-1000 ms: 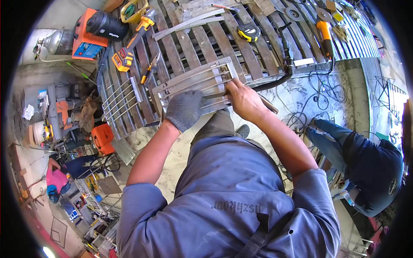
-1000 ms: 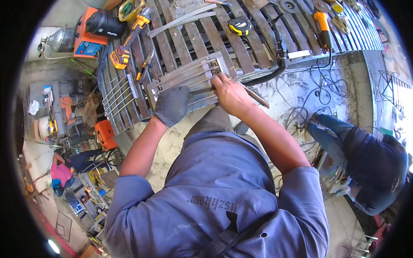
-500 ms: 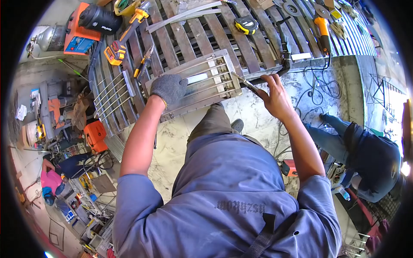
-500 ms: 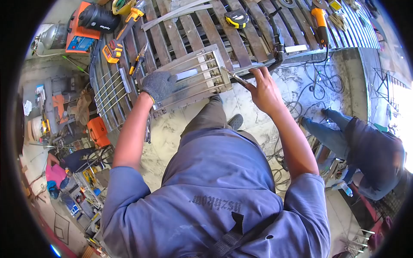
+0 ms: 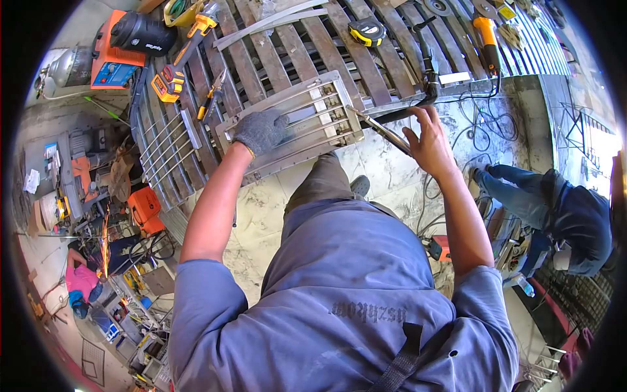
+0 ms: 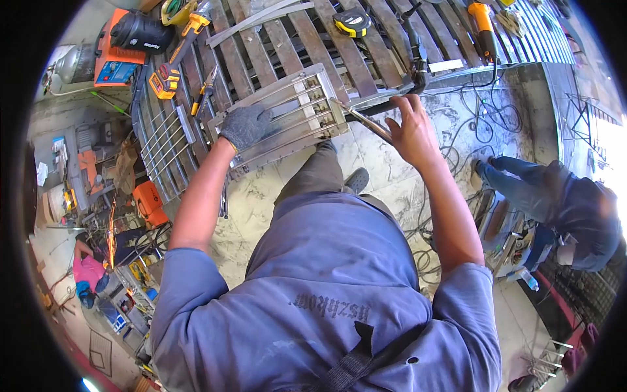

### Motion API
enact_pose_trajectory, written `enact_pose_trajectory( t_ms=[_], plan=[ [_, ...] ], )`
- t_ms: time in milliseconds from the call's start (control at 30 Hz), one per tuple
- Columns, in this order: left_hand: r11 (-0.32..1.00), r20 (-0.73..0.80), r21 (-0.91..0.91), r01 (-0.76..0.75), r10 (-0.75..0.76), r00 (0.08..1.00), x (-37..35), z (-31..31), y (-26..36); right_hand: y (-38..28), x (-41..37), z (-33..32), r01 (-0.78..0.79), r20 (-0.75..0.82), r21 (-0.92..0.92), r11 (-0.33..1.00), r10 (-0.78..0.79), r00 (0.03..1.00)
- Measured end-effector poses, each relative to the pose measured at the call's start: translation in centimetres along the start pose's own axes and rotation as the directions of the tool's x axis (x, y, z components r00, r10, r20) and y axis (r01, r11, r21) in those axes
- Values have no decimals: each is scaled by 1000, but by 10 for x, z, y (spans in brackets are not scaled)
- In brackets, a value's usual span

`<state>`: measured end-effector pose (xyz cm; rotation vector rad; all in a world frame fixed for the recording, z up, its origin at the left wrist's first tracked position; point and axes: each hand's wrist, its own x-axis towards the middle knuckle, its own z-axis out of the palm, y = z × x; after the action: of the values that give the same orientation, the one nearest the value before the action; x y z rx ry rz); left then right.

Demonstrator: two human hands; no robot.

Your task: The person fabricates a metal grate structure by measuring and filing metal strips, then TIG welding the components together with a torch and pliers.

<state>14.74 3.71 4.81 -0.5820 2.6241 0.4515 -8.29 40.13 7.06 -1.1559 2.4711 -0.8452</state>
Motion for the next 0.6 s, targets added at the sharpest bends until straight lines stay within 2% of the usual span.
enact_pose_trajectory(
  t_ms=[100,200,267,333,467,600],
  plan=[
    [998,-80,-12,57,-58,995,-3,6,15,11,10,-2,38,-61,-65,997,-42,997],
    [988,-85,136,-67,79,993,-1,14,12,22,28,-5,45,-90,-112,993,-55,994],
    [1000,-138,31,3,1,990,-1,17,10,28,41,-9,34,-135,-164,986,-57,989],
    [999,-132,-21,41,-43,990,-2,14,12,31,60,-14,-93,-146,-227,969,61,987],
    [998,-65,-22,63,-64,996,3,9,9,46,101,-15,-235,-264,-397,887,135,955],
    [997,-32,-14,74,-74,997,8,10,6,58,143,-5,-407,-267,-371,834,324,908]
  ],
)
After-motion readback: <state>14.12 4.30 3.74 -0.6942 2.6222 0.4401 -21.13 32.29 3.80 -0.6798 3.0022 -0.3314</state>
